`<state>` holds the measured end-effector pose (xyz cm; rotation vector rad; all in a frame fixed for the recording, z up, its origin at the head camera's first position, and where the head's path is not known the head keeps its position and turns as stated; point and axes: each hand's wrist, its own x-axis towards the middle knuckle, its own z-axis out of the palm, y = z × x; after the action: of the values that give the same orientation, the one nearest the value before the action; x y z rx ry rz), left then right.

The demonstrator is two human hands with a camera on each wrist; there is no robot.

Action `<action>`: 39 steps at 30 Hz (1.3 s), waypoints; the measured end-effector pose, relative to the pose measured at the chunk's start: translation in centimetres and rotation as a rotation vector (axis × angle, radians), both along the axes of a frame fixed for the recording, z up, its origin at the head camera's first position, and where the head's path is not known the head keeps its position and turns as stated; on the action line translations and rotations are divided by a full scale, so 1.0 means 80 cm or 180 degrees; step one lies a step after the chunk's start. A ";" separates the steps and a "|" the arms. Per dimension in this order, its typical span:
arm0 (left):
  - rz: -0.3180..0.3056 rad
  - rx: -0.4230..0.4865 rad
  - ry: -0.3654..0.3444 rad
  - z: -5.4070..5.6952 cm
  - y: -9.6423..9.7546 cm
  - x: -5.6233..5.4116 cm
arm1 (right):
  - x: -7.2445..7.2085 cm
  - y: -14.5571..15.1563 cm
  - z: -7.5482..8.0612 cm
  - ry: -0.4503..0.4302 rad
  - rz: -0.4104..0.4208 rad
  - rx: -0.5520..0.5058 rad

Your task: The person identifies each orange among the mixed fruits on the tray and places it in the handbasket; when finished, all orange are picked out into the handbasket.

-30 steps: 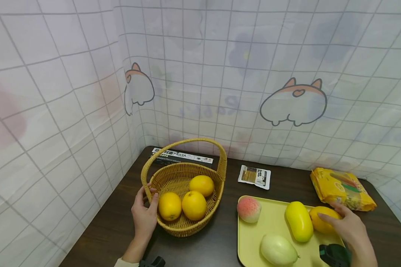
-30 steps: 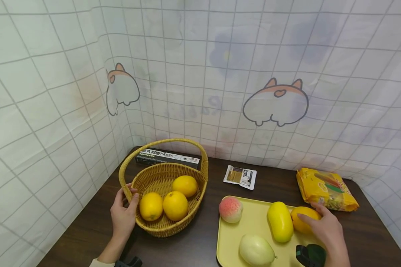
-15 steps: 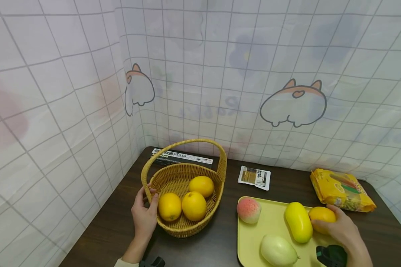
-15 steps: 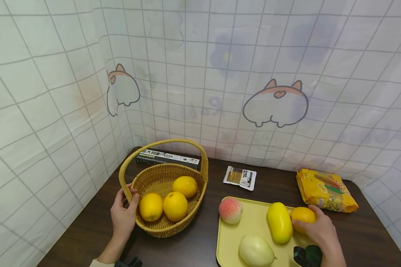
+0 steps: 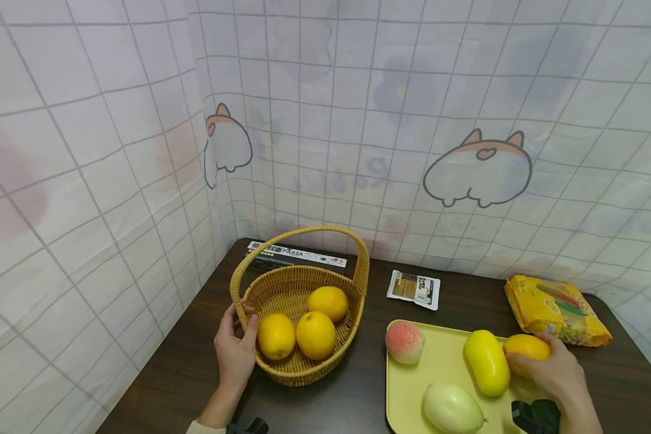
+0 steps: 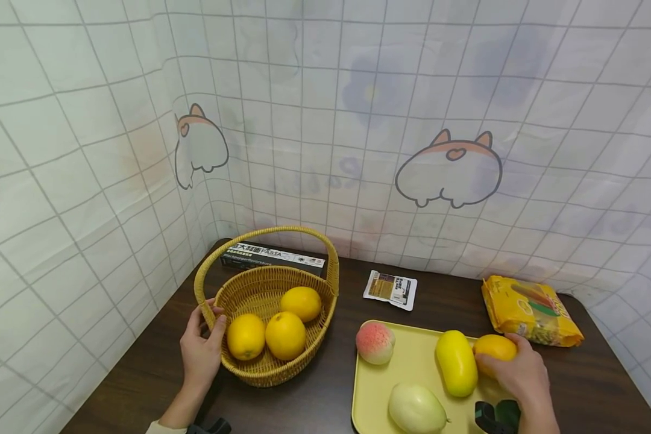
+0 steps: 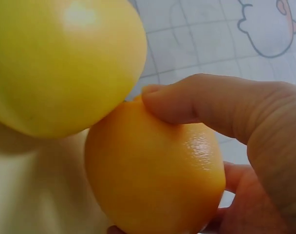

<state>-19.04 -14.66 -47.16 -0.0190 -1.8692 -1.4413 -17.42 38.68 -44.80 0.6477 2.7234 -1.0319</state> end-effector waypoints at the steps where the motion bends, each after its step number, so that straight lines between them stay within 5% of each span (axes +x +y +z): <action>1: -0.0008 0.0014 0.0006 0.000 0.000 0.000 | 0.000 -0.001 0.000 0.0049 -0.0072 0.0023; 10: 0.0017 -0.0023 -0.0018 -0.001 -0.001 -0.001 | -0.002 -0.008 0.006 0.0773 -0.0567 0.0186; 19: 0.0025 -0.0041 -0.0020 0.000 0.000 0.001 | -0.004 -0.046 0.029 0.1289 -0.0743 -0.0117; 24: 0.0045 -0.0038 -0.0017 -0.004 0.000 -0.002 | -0.004 -0.074 0.042 0.1467 -0.0655 -0.0243; 32: 0.0014 -0.0003 -0.0030 -0.038 -0.012 -0.021 | -0.007 -0.116 0.054 0.1818 -0.0304 -0.0406; 39: -0.0069 0.0133 -0.0081 -0.043 -0.015 -0.026 | -0.008 -0.142 0.056 0.1909 -0.0103 -0.0487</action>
<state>-21.14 -15.88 -50.57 -0.0005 -1.8642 -1.5014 -18.08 27.28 -40.31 0.4029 3.0708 -1.6486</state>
